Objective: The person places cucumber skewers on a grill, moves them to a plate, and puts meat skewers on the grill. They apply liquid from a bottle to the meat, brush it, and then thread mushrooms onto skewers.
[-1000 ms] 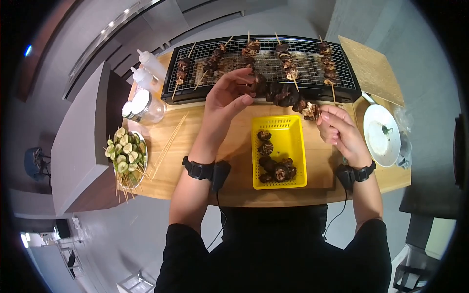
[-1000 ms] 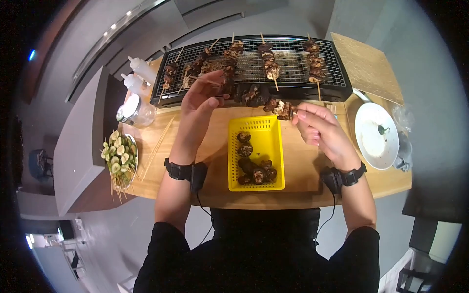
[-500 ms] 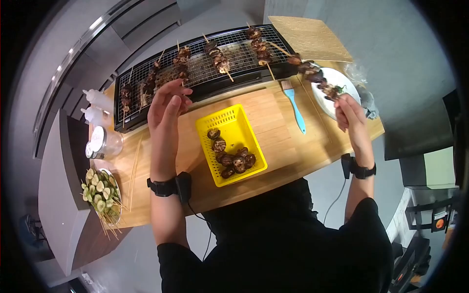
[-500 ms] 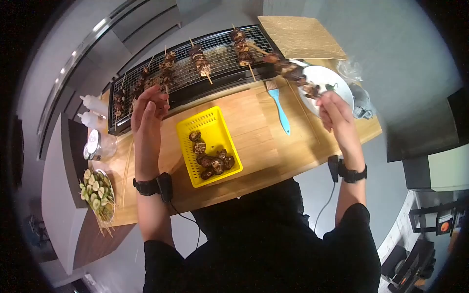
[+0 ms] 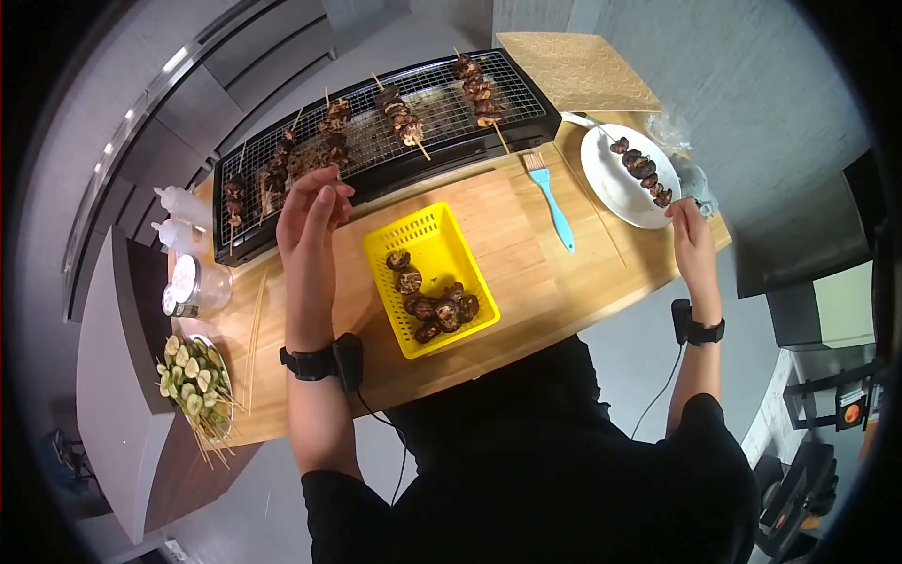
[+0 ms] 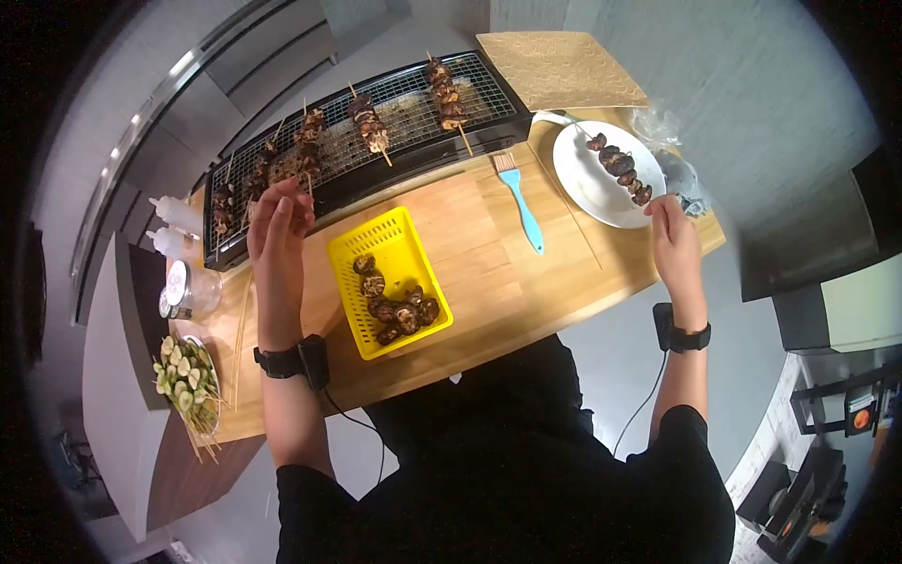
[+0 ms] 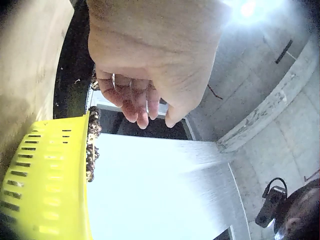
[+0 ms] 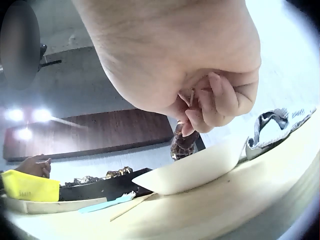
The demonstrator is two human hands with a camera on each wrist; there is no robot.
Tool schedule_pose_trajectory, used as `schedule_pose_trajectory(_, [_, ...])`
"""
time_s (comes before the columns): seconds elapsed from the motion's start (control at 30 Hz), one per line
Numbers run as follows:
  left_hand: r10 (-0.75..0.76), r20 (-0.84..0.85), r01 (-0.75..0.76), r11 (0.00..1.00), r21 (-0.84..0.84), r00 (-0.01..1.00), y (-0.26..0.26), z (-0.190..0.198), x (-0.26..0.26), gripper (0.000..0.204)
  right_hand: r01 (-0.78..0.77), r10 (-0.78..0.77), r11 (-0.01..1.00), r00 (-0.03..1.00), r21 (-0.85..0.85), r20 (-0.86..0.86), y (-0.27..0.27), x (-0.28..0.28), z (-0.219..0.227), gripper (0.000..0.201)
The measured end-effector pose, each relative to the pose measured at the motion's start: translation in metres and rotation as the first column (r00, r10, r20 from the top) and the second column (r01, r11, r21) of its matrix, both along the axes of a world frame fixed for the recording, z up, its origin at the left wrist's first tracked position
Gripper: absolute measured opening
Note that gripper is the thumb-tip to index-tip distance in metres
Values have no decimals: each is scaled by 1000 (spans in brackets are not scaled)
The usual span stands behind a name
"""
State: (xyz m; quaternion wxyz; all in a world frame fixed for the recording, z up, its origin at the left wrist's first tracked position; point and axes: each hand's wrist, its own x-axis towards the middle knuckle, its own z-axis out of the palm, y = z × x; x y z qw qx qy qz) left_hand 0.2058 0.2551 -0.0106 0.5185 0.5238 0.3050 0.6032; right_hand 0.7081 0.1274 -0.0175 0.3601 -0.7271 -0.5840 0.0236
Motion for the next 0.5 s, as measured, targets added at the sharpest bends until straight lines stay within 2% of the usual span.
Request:
schedule_pose_trajectory(0.23, [5,-20,-6,1000,-2,1000,-1,0,5,23,156,-139,981,980,-118,143,0,-13,18,14])
schedule_pose_trajectory(0.5, [25,-52,-25,1000,0,998,-3,3,5,21,101,-85,994,948,-35,306,4,-8,7,12])
